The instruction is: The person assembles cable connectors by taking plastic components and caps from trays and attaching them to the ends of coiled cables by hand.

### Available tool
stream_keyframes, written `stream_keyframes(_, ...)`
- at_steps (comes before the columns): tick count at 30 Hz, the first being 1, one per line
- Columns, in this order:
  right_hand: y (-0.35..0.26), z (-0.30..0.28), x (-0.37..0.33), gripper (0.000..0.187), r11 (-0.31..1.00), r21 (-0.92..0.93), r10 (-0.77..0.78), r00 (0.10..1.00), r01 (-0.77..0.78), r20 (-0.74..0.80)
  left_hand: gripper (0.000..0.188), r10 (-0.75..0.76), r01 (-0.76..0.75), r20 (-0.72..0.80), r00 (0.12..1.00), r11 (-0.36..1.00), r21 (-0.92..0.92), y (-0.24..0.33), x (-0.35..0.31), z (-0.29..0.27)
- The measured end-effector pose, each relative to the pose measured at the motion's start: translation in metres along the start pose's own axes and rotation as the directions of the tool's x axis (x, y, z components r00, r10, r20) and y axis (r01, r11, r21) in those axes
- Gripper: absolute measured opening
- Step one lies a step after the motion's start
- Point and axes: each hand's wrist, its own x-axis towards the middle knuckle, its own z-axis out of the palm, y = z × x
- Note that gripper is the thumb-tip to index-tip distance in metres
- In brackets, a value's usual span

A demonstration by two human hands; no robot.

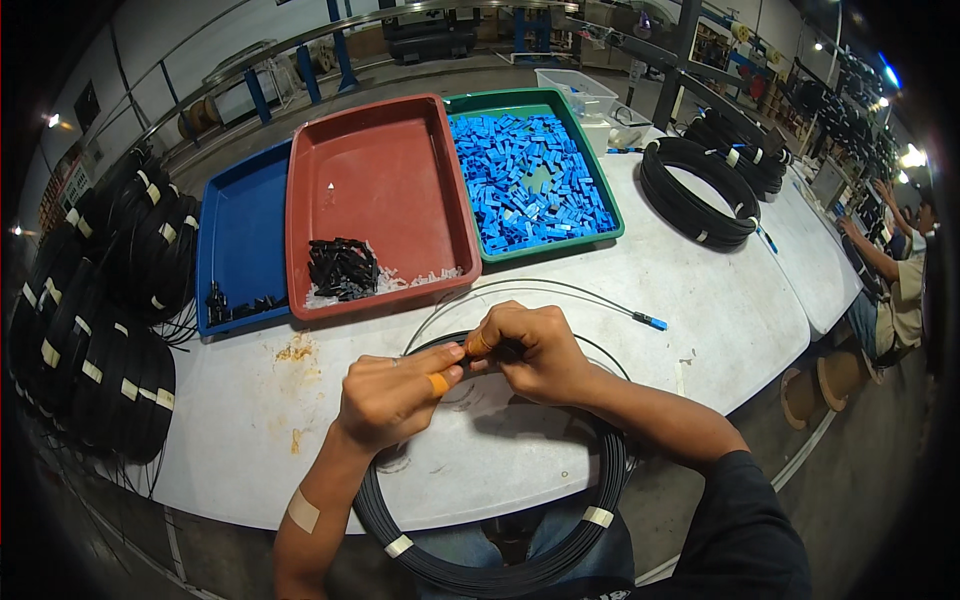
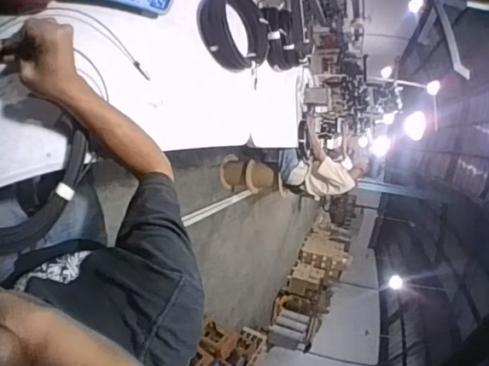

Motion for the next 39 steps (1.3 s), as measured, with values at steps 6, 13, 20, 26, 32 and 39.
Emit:
stream_keyframes(6,-0.004,0.003,-0.003,0.012,0.989,0.128,0.076,0.997,-0.075,-0.001,0.009,0.044,-0.044,-0.02,0.999,0.999,0.004,0.009,0.006,-0.003)
stream_keyframes(13,0.004,-0.007,0.001,0.009,0.861,0.374,0.281,0.935,-0.346,0.218,0.009,0.223,-0.223,-0.002,0.975,0.972,0.069,0.005,0.007,-0.001)
stream_keyframes(20,0.015,-0.047,0.025,0.042,0.961,-0.255,0.143,0.982,-0.107,0.126,0.008,-0.283,0.276,-0.147,0.948,0.959,-0.068,-0.027,0.008,0.009)
stream_keyframes(26,0.031,-0.078,-0.016,0.042,0.662,-0.669,0.472,0.881,-0.338,0.022,0.011,-0.611,0.597,0.043,0.791,0.753,-0.278,-0.062,-0.024,0.0)
stream_keyframes(32,0.004,-0.106,-0.077,0.036,0.743,-0.498,0.484,0.873,-0.447,-0.062,0.013,-0.712,0.72,0.134,0.689,0.651,-0.24,-0.046,-0.065,-0.015)
stream_keyframes(39,-0.043,-0.079,-0.14,0.037,0.8,-0.236,0.55,0.831,-0.552,-0.08,0.016,-0.84,0.862,0.33,0.43,0.273,-0.427,-0.046,-0.077,-0.021)
